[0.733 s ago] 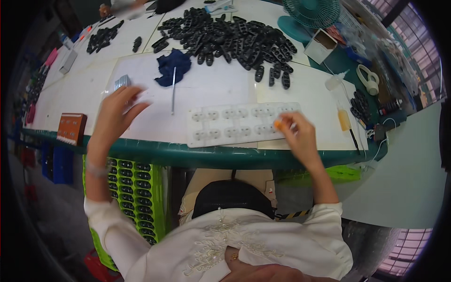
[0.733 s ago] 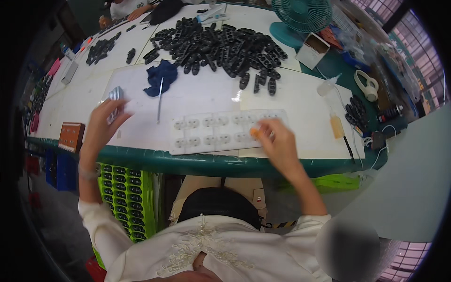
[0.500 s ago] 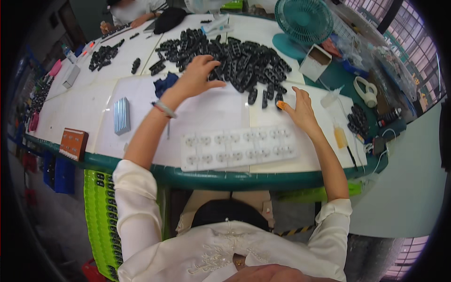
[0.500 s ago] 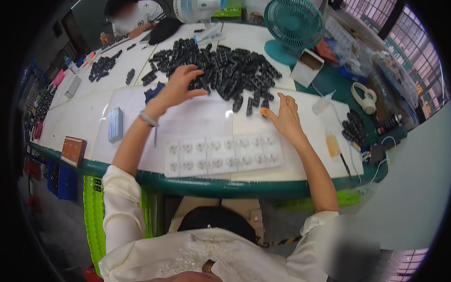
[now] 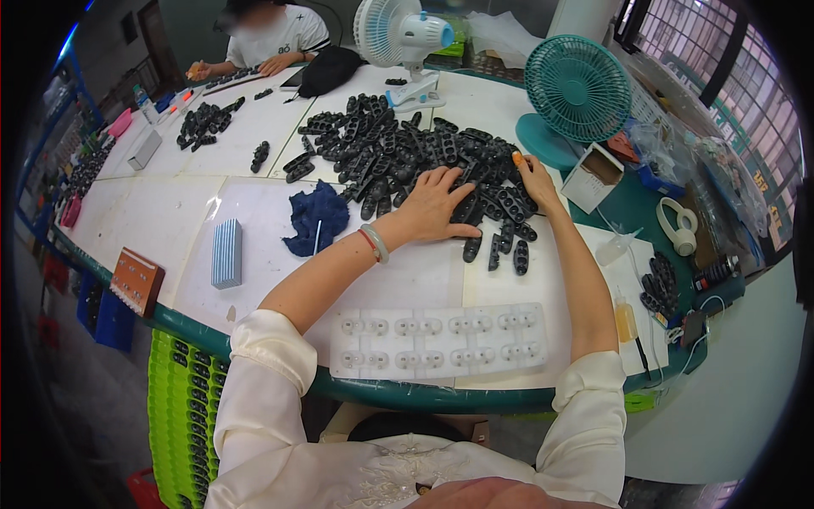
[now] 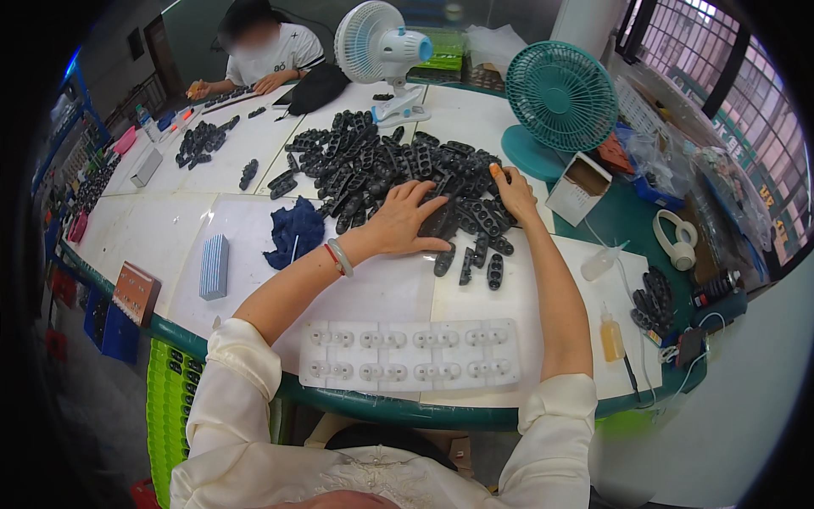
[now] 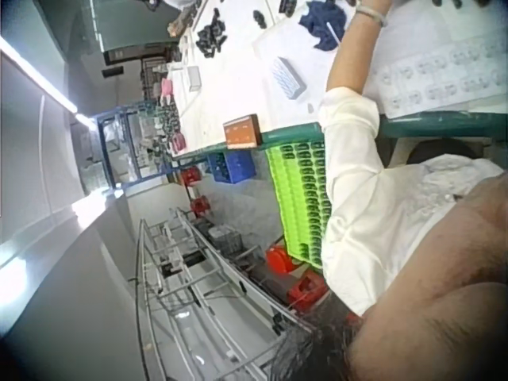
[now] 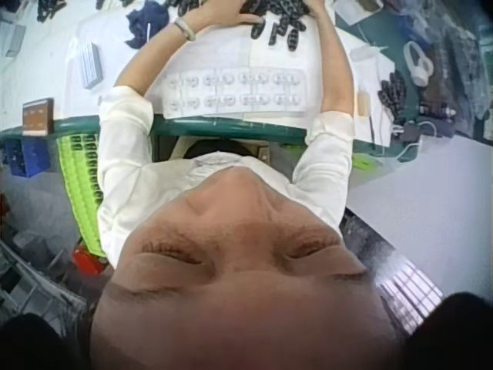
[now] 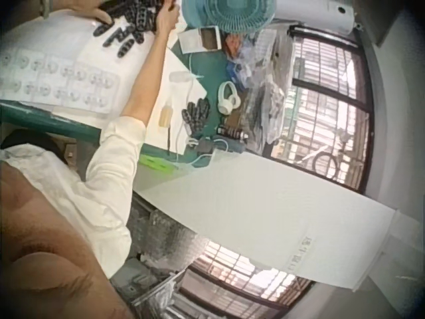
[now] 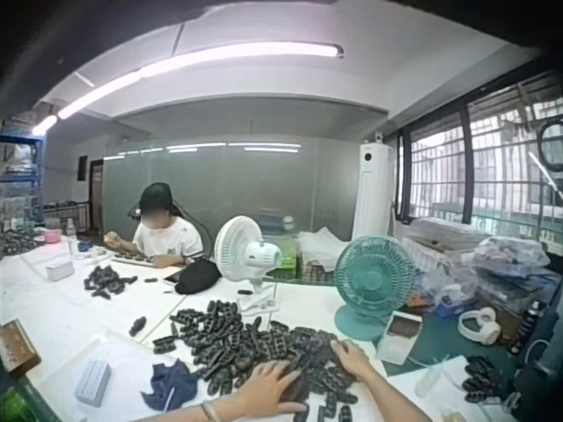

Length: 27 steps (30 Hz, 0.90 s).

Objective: Applying glue to and assembling small black plastic components on a workbench in an industrial setting.

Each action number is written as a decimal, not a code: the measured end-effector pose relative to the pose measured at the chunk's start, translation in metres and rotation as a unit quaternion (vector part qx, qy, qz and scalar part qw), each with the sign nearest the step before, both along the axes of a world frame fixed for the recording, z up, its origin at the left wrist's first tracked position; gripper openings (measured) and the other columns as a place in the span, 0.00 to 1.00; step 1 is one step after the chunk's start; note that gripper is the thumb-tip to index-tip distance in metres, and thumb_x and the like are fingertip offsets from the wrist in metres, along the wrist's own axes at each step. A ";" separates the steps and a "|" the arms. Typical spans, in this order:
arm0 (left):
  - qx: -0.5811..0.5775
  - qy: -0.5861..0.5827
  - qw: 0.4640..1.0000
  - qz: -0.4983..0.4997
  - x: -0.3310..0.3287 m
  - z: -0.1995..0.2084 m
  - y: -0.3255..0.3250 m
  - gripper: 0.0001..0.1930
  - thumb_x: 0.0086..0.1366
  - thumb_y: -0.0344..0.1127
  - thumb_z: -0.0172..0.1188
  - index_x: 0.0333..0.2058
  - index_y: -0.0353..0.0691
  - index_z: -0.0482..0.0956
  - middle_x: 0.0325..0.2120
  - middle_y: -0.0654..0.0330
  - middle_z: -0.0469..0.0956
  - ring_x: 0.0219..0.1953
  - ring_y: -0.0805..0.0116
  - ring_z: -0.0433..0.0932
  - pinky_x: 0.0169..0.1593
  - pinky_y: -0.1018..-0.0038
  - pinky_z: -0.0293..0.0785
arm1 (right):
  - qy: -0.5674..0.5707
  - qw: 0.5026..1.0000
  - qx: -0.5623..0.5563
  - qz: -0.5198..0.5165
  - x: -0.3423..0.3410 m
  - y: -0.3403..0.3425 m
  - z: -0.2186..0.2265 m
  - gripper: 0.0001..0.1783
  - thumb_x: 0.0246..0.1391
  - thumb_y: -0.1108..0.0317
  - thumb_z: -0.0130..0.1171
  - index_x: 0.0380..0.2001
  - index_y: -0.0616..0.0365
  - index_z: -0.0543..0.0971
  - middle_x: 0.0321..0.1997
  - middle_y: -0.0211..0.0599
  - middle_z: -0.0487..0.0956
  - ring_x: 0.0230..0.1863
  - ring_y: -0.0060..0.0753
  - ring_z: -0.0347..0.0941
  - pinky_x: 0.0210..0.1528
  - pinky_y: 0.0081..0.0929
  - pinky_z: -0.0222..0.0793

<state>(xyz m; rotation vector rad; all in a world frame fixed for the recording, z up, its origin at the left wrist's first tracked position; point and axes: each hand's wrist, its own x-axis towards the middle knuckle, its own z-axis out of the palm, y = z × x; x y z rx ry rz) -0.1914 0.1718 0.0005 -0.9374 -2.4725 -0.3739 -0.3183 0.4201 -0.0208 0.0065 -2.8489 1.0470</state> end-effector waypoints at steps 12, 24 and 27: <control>0.019 -0.098 0.992 -0.072 0.049 -0.007 -0.040 0.36 0.43 0.43 0.65 0.51 0.36 0.61 0.47 0.49 0.62 0.51 0.50 0.58 0.53 0.60 0.55 | 0.017 0.965 -0.102 0.240 0.113 -0.053 0.013 0.19 0.54 0.57 0.46 0.44 0.57 0.69 0.46 0.38 0.70 0.50 0.32 0.63 0.54 0.25 0.54; 0.002 0.005 1.000 -0.014 0.070 0.006 -0.037 0.22 0.46 0.32 0.61 0.42 0.38 0.70 0.33 0.57 0.73 0.36 0.59 0.72 0.40 0.69 0.68 | 0.160 0.963 0.105 0.188 0.187 -0.082 0.041 0.23 0.40 0.59 0.62 0.39 0.60 0.73 0.34 0.42 0.76 0.34 0.41 0.72 0.38 0.31 0.66; 0.036 -0.072 0.996 0.038 0.074 0.015 -0.036 0.15 0.48 0.28 0.56 0.37 0.39 0.71 0.31 0.57 0.73 0.35 0.60 0.73 0.37 0.67 0.69 | 0.145 0.952 -0.181 0.198 0.178 -0.070 0.037 0.19 0.42 0.69 0.61 0.40 0.60 0.71 0.33 0.39 0.77 0.33 0.27 0.73 0.36 0.20 0.66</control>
